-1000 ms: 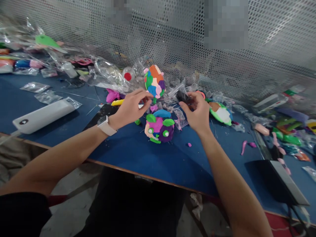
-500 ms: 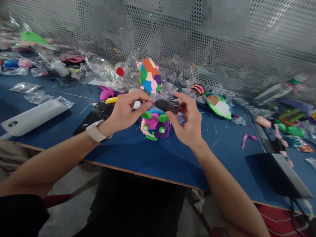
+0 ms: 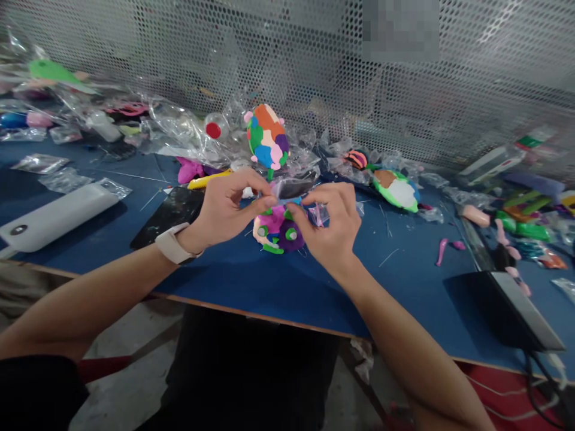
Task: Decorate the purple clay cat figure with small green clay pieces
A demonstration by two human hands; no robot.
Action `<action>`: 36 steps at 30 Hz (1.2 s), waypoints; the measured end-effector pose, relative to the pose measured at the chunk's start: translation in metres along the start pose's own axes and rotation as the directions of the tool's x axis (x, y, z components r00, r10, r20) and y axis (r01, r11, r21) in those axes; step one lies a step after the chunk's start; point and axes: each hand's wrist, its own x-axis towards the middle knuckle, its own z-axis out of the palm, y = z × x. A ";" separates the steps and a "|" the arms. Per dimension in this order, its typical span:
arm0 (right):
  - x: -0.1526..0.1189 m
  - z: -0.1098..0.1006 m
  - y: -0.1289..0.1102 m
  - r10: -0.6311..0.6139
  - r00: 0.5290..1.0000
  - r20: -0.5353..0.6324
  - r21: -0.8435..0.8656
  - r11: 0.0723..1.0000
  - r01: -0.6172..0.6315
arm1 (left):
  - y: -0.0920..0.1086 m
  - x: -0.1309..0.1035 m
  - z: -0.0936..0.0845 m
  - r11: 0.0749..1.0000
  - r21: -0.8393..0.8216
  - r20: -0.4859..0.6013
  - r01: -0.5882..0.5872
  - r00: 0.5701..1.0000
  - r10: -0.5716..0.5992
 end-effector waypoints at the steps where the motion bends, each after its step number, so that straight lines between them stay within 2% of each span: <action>1: 0.000 0.000 -0.004 -0.016 0.999 0.029 0.019 1.000 0.015 | 0.001 -0.001 0.001 1.000 0.018 0.007 -0.024 1.000 0.024; 5: -0.004 0.002 -0.015 -0.024 0.997 0.073 0.143 0.990 0.013 | 0.005 -0.006 0.004 0.977 0.156 0.044 -0.142 0.990 0.137; 9: -0.008 0.004 -0.016 0.017 0.997 0.075 0.213 0.976 -0.032 | 0.003 -0.009 0.005 0.910 0.336 0.110 -0.245 0.969 0.220; 13: -0.010 0.004 -0.015 0.022 0.997 0.075 0.254 0.966 -0.040 | -0.002 -0.011 0.005 0.863 0.390 0.133 -0.321 0.947 0.292; 17: -0.012 0.005 -0.012 0.037 0.995 0.091 0.264 0.963 -0.060 | -0.004 -0.010 0.004 0.874 0.384 0.132 -0.297 0.955 0.266; 22: -0.011 0.008 -0.006 0.041 0.996 0.081 0.401 0.913 -0.070 | -0.003 -0.008 0.004 0.907 0.302 0.095 -0.295 0.956 0.279; 25: -0.010 0.008 -0.005 0.041 0.995 0.089 0.463 0.883 -0.078 | 0.000 -0.007 0.003 0.932 0.254 0.101 -0.258 0.966 0.240; 29: -0.011 0.008 -0.004 0.058 0.994 0.093 0.459 0.883 -0.095 | 0.001 -0.008 0.003 0.952 0.238 0.142 -0.190 0.977 0.159; 36: -0.012 0.006 0.002 0.024 0.994 0.109 0.422 0.904 -0.068 | -0.002 -0.008 0.005 0.932 0.275 0.145 -0.236 0.969 0.202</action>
